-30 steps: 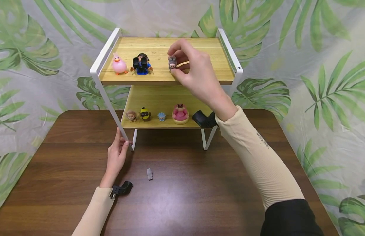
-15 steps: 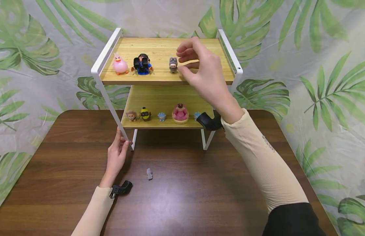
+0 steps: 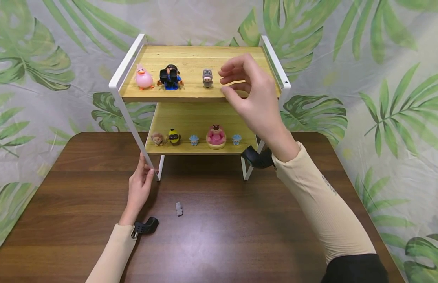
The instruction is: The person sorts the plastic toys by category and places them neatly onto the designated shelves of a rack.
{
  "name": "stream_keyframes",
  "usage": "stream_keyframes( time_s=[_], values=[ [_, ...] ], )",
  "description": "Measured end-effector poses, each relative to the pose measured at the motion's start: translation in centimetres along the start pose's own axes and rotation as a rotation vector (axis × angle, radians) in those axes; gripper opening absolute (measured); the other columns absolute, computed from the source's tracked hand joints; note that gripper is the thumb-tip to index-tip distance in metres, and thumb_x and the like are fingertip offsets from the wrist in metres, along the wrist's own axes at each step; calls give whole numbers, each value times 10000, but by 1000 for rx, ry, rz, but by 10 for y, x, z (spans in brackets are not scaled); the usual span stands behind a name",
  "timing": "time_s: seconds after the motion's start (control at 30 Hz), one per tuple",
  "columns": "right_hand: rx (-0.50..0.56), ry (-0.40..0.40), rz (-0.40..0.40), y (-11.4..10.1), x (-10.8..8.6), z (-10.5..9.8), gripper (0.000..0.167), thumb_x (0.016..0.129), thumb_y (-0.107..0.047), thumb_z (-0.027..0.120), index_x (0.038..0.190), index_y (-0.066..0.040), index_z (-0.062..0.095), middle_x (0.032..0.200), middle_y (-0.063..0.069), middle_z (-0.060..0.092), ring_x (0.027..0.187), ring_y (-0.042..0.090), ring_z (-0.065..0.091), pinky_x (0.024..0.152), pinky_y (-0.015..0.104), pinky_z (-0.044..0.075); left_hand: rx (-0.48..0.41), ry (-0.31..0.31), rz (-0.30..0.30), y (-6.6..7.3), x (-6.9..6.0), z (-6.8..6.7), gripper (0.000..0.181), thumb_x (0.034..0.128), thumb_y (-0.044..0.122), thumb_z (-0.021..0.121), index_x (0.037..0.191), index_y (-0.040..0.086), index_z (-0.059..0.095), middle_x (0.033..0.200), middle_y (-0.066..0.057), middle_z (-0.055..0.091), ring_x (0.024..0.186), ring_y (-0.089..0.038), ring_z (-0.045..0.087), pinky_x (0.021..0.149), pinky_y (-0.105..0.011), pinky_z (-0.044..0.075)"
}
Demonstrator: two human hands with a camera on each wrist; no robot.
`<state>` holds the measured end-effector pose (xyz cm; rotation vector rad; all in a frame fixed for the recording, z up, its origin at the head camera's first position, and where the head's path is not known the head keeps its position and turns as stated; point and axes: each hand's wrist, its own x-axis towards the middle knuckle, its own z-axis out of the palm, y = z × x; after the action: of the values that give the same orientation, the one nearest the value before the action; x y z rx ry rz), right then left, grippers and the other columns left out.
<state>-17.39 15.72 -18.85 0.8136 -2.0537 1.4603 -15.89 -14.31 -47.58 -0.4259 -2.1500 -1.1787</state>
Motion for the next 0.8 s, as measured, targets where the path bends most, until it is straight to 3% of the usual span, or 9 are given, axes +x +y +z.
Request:
stream_keyframes(
  time_s=[0.2,0.5,0.8],
  values=[
    [9,-34,-72,-1,-8,-1,238,841,142,616,1066,86,562,1023,76,640,903,238,625,774,279,517,1,-2,-8,1,0,0,811,928,-42,573,1527,364,207,842,-181,614,743,-320,639,621,-463,498],
    [15,-113,-137,2,-20,-1,265,836,156,612,1091,130,541,1039,153,632,905,235,629,760,296,526,-9,-4,-16,1,0,0,805,927,-41,573,1526,360,214,850,-187,620,749,-327,643,629,-469,500],
    [31,-143,-106,6,-34,4,282,822,177,613,1090,118,552,1042,159,643,891,215,639,744,287,526,-7,0,-8,0,0,0,810,924,-44,578,1527,357,215,845,-181,622,743,-322,644,625,-466,500]
  ],
)
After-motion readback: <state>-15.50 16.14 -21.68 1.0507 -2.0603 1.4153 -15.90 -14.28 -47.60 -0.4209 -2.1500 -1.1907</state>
